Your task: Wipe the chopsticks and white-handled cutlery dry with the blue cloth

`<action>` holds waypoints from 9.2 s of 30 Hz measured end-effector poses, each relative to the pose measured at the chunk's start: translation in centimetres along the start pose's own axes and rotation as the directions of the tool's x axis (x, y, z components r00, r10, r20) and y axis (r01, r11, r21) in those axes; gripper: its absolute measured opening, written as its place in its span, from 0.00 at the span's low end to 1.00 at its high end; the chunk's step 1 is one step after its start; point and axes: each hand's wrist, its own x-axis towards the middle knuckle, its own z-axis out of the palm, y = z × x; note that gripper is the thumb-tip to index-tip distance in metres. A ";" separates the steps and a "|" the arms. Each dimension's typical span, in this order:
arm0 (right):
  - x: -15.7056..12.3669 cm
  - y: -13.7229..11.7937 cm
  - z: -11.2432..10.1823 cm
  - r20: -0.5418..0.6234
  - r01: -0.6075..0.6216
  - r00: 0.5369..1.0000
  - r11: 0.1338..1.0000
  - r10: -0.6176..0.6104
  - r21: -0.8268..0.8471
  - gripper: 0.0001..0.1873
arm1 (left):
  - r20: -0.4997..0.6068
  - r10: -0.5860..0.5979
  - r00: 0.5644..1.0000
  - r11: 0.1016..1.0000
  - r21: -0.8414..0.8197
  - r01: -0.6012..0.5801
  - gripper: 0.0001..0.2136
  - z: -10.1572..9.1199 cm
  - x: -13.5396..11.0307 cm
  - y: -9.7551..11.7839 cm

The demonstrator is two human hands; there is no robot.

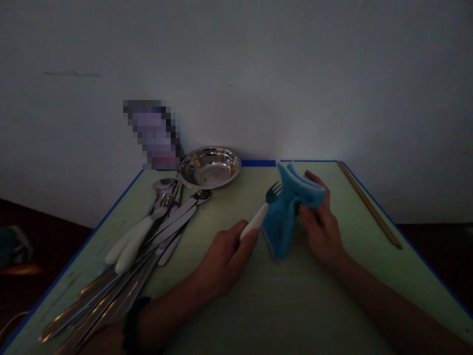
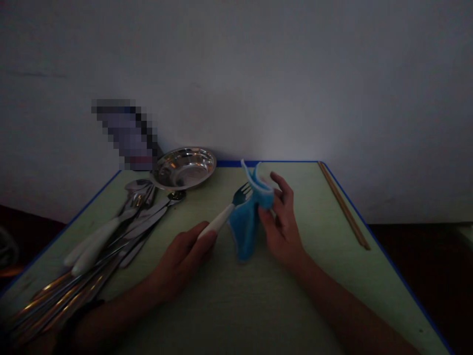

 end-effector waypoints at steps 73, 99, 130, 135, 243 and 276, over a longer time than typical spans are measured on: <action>4.0 1.0 5.8 0.257 -0.462 0.887 0.759 0.384 0.460 0.15 | -0.075 -0.291 0.954 0.740 -0.649 0.175 0.11 0.4 1.3 -0.7; 4.3 1.1 5.7 0.244 -0.527 0.843 0.644 0.479 0.555 0.12 | 0.062 -0.088 0.994 0.994 -0.057 0.091 0.18 -0.3 0.6 -0.2; 4.3 1.5 6.1 0.065 -0.483 0.850 0.725 0.522 0.490 0.15 | 0.169 -0.036 0.985 0.997 -0.062 0.047 0.16 0.2 0.1 0.4; 4.5 1.7 6.2 0.104 -0.459 0.849 0.625 0.518 0.631 0.14 | 0.117 -0.072 0.990 0.983 -0.157 0.090 0.17 0.2 0.1 0.2; 7.4 -5.0 -0.6 0.820 -0.071 0.164 0.836 0.548 -0.544 0.21 | -0.171 -0.017 0.985 0.999 -0.047 0.009 0.16 -1.1 1.6 -0.4; 7.5 -5.6 -0.8 0.866 -0.090 0.127 0.875 0.485 -0.476 0.20 | -0.188 0.004 0.982 0.995 -0.099 -0.023 0.15 -0.5 1.3 -0.2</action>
